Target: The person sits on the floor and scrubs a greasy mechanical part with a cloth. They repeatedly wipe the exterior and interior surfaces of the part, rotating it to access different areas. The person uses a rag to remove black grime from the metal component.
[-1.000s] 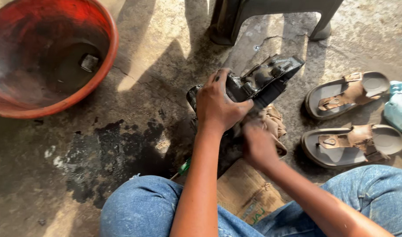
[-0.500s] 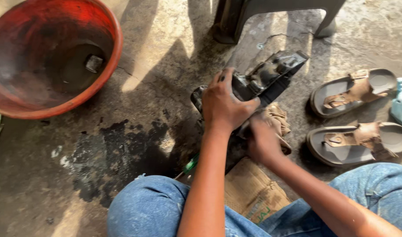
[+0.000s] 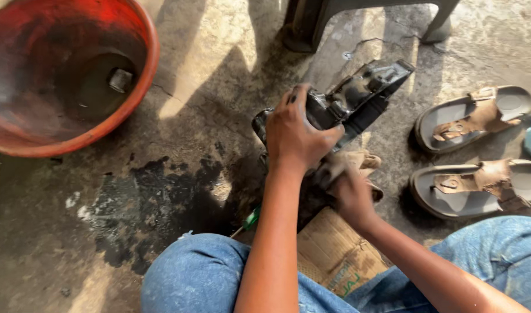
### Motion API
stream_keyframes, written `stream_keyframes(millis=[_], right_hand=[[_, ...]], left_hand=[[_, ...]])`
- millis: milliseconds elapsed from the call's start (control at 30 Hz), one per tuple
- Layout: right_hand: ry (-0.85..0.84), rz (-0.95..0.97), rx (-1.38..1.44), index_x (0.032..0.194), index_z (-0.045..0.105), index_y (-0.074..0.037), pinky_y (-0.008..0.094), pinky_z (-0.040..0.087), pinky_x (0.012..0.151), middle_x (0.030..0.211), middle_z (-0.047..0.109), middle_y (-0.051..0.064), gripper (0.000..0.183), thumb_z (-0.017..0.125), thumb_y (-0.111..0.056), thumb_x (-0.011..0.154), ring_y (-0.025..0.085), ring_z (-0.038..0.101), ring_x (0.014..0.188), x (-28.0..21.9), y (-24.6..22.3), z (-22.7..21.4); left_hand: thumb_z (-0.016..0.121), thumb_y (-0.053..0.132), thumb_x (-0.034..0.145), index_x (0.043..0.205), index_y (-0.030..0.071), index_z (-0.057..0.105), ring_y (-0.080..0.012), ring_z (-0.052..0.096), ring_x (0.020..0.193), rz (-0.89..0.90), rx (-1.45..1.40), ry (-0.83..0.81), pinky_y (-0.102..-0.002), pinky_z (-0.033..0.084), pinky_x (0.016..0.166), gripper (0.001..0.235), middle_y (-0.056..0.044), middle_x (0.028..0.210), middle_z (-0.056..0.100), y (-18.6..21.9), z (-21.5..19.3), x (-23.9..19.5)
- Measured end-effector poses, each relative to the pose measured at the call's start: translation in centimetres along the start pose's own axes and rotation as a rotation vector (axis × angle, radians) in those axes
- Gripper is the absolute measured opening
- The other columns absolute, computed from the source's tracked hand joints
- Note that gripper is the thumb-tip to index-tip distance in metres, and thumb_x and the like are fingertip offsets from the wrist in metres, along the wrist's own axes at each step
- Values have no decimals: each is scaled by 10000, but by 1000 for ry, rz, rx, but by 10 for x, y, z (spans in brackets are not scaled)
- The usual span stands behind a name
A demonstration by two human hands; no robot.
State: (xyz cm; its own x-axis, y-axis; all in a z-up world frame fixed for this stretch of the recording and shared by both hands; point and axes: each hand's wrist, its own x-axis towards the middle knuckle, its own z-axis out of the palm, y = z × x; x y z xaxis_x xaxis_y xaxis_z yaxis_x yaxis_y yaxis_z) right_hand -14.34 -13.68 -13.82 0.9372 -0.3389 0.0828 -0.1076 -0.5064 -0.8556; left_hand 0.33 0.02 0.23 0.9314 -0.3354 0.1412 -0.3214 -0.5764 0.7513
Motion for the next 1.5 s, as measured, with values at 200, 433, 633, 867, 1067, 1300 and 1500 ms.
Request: stream_keyframes(millis=[200,433,633,867,1067,1300,1500], right_hand=[[251,72,42,1187,582,-9,435,529,854,1075,638,157,251,436,-118,1015,302,634,944,54,-7,-50],[-124,-257,-435,1276,538,42,575,416,986,1258,592,307,444,622,-95,862,490,507,1183,32,9,-25],[-81,403,-319,1308,596,-27,491,480,1036,1193,669,284,342,519,-156,1000,433,631,1149,66,7,-48],[2,-532,-480,1237,508,43,550,440,1057,1269,574,339,466,632,-90,808,499,532,1243,-5,-21,17],[131,630,228,1205,555,61,689,427,736,993,554,519,245,429,-112,1085,661,544,854,30,-27,-15],[158,-554,-572,1319,518,173,605,355,1074,1295,562,373,621,592,-87,760,510,506,1260,9,-14,29],[-90,-184,-351,1282,550,-14,587,379,1066,1224,599,281,464,608,-107,831,470,520,1197,19,-30,-1]], left_hand=[[849,419,589,1356,40,572,-392,658,1142,40,-5,47,-476,551,943,899,-219,1298,641,1,3,-2],[786,374,618,1354,55,580,-325,729,1023,-55,-39,-59,-420,612,878,827,-180,1216,684,2,1,0],[850,391,643,1322,17,582,-371,702,1029,53,-33,23,-461,588,862,820,-219,1204,669,1,-4,3],[850,384,615,1373,37,551,-367,687,1067,-13,2,-56,-450,568,936,885,-221,1274,643,7,-2,-2],[868,381,614,1370,20,559,-385,665,1133,53,-1,-3,-473,543,975,893,-233,1300,637,3,-1,-1],[846,382,599,1358,23,560,-376,677,1101,23,19,3,-470,554,954,886,-224,1257,655,9,5,1],[859,385,598,1349,18,562,-388,673,1100,41,25,21,-479,549,953,887,-239,1250,653,8,3,0]])
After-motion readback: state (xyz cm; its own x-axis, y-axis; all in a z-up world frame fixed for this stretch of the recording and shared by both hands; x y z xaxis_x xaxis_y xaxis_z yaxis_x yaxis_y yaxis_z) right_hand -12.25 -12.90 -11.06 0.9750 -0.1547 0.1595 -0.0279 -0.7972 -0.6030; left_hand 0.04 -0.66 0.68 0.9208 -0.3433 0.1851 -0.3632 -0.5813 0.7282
